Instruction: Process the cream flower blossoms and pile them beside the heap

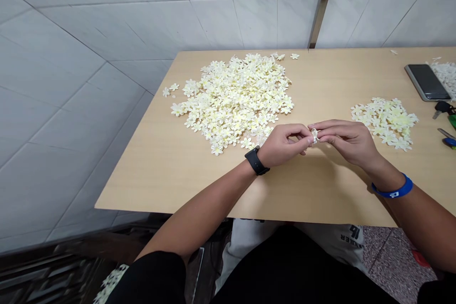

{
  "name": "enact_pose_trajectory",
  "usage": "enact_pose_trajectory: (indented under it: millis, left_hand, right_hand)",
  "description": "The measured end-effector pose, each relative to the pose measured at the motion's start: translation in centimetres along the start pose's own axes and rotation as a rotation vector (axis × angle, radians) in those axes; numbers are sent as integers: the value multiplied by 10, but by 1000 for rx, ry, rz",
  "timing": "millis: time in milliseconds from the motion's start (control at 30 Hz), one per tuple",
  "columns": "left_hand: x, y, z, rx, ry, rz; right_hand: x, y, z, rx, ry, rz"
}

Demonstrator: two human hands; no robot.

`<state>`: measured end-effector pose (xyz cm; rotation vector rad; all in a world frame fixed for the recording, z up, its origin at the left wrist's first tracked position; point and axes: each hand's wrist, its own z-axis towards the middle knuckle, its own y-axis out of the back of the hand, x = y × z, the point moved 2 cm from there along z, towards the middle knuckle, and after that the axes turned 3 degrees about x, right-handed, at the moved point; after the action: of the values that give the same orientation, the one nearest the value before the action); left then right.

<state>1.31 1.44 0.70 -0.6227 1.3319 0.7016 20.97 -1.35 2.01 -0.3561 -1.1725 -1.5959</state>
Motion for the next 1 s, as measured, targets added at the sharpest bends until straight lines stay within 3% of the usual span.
enact_pose_trajectory:
  millis: [133, 567, 1000]
  left_hand:
    - [1, 0, 0, 23, -6, -16]
    - [8, 2, 1, 131, 0, -163]
    - [0, 4, 2, 43, -29, 48]
  right_hand:
    - [-2, 1, 0, 15, 17, 39]
    - [-5, 3, 4, 118, -134, 226]
    - [5, -1, 2, 49, -167, 179]
